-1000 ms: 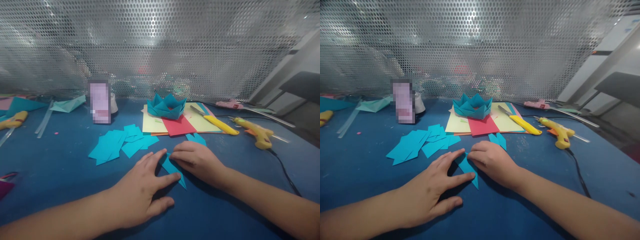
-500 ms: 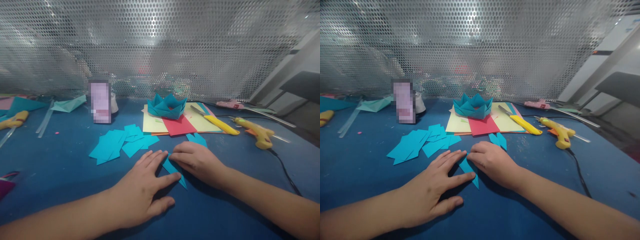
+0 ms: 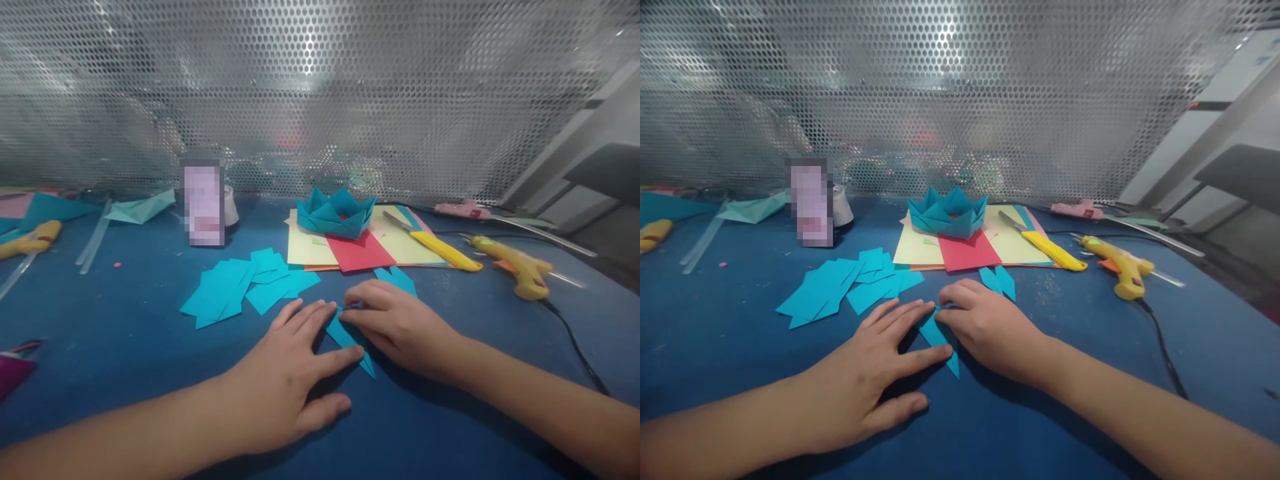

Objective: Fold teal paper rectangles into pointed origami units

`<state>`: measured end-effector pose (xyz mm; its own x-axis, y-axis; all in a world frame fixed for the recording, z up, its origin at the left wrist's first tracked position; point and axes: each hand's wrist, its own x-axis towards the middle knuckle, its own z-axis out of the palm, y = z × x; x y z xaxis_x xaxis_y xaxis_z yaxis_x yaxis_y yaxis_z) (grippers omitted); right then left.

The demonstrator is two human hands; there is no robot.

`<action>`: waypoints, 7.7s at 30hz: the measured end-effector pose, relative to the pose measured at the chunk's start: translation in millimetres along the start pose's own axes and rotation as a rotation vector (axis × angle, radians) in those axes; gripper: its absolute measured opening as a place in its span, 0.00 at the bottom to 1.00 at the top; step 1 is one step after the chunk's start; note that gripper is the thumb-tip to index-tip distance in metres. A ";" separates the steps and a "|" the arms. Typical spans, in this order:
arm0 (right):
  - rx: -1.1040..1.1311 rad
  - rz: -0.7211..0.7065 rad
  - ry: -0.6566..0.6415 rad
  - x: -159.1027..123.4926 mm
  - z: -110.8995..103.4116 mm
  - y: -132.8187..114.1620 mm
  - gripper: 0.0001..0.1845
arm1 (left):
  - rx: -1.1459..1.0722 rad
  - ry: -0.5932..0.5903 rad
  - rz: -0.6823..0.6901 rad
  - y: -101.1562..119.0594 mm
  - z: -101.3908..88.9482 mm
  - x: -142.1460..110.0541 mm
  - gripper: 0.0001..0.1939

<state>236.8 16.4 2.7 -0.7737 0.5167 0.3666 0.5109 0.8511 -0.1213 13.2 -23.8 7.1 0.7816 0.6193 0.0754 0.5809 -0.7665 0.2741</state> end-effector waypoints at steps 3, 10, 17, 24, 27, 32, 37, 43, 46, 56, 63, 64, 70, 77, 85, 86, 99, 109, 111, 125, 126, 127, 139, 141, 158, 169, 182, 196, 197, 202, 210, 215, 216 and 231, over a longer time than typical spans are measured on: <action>0.026 -0.032 -0.013 0.0 -2.1 1.0 0.17 | 0.001 0.014 -0.012 -0.1 -0.4 -0.6 0.25; 0.005 -0.052 -0.045 -2.1 -2.2 3.4 0.17 | -0.015 0.041 -0.029 0.2 0.0 -2.3 0.25; -0.018 -0.062 -0.057 -2.6 -1.9 3.3 0.16 | -0.008 0.048 -0.001 -0.1 -1.0 -2.3 0.23; 0.061 0.000 0.001 -1.4 0.9 2.5 0.15 | -0.001 0.035 -0.004 2.2 -3.0 -1.6 0.23; 0.015 0.009 0.001 1.1 0.8 -1.5 0.15 | -0.011 0.058 0.007 0.6 -3.8 -2.9 0.23; -0.018 0.007 -0.004 4.1 1.9 -4.8 0.16 | -0.017 0.080 0.031 -3.3 -4.2 -4.2 0.22; -0.032 0.032 -0.004 3.1 7.9 -1.5 0.17 | -0.031 0.079 0.059 -4.0 -3.6 -3.2 0.22; -0.075 -0.012 -0.139 5.3 7.9 2.2 0.21 | -0.034 0.066 0.051 -4.1 -0.7 -2.4 0.23; -0.112 -0.063 -0.142 6.8 4.2 3.2 0.20 | -0.036 0.066 0.050 -3.7 0.1 -2.5 0.23; -0.198 -0.110 -0.131 1.8 -10.3 6.5 0.20 | -0.031 0.077 0.052 -4.4 1.1 -5.1 0.24; -0.034 -0.037 0.096 -3.8 -2.2 8.1 0.19 | -0.048 0.088 0.045 -5.6 2.3 -5.4 0.23; 0.006 -0.054 0.072 -4.0 -1.4 8.3 0.19 | -0.059 0.095 0.054 -5.8 2.2 -5.3 0.23; 0.041 -0.114 -0.069 -4.1 -1.4 5.9 0.20 | -0.068 0.252 -0.103 -11.3 0.9 -3.7 0.12; 0.033 -0.076 -0.039 -3.3 -0.4 -3.1 0.19 | -0.172 0.258 -0.247 -16.8 -1.1 0.5 0.05; 0.018 -0.112 -0.033 -0.8 -0.7 -6.6 0.20 | -0.205 0.301 -0.165 -16.9 2.7 -1.9 0.08; 0.019 -0.116 -0.033 -1.0 -0.6 -6.4 0.20 | -0.198 0.302 -0.154 -17.2 3.1 -1.8 0.09; 0.038 -0.109 -0.046 -2.7 0.6 -1.0 0.20 | -0.064 0.240 0.018 -14.9 5.8 0.9 0.14; 0.142 -0.013 -0.093 -4.3 -5.7 -0.6 0.16 | -0.099 0.213 0.054 -10.6 1.3 6.3 0.16; 0.174 0.030 -0.076 -5.4 -6.3 -1.1 0.14 | -0.118 0.194 0.059 -10.4 0.6 7.0 0.15; 0.180 0.026 -0.060 -5.1 -7.0 -0.7 0.12 | -0.142 0.138 0.072 -10.4 -0.1 7.4 0.14; 0.180 0.026 -0.063 -5.3 -6.9 -0.7 0.12 | -0.153 0.142 0.068 -10.2 -0.3 7.2 0.14; 0.182 0.025 -0.065 -5.4 -6.9 -0.7 0.12 | -0.163 0.148 0.067 -10.1 -0.5 6.9 0.14; 0.173 0.038 -0.100 -5.0 -8.1 -0.8 0.14 | -0.155 0.147 0.081 -11.9 -1.1 6.9 0.14; 0.151 0.028 -0.109 -4.6 -8.2 -1.2 0.14 | -0.137 0.143 0.088 -12.2 -0.6 6.6 0.14; 0.097 0.005 -0.122 -2.2 -8.2 -2.2 0.14 | -0.128 0.070 0.124 -16.5 -6.6 9.6 0.17; 0.065 -0.068 -0.108 -2.2 -6.9 -4.2 0.21 | -0.263 0.067 0.073 -29.7 -12.9 8.0 0.17; 0.002 -0.108 -0.141 -5.0 -0.8 -2.9 0.23 | -0.272 0.011 0.146 -40.6 -13.5 9.0 0.21; 0.125 -0.023 -0.139 -2.0 -3.4 -5.3 0.20 | -0.188 0.045 0.202 -42.1 -10.3 8.7 0.23; 0.125 -0.021 -0.142 -2.2 -3.2 -4.9 0.20 | -0.186 0.047 0.204 -42.6 -9.9 8.7 0.23; 0.091 -0.053 -0.155 -3.9 -2.1 -2.4 0.21 | -0.145 0.053 0.209 -44.5 -8.4 8.0 0.22; -0.021 -0.120 -0.200 -8.4 0.1 0.9 0.27 | -0.088 0.145 0.238 -47.6 -7.3 9.1 0.21; -0.002 -0.101 -0.228 -9.2 0.1 1.2 0.28 | -0.070 0.145 0.220 -50.1 -6.8 9.9 0.20; 0.000 -0.099 -0.226 -9.0 0.1 1.1 0.28 | -0.064 0.143 0.231 -50.9 -6.8 10.1 0.20; -0.008 -0.109 -0.182 -7.4 -2.0 -1.1 0.25 | 0.015 0.036 0.292 -52.2 -16.5 9.1 0.16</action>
<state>242.8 11.4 1.9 -0.8791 0.4307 0.2042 0.4230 0.9024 -0.0823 -13.8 24.7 9.3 0.9077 0.3775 0.1836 0.3358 -0.9154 0.2218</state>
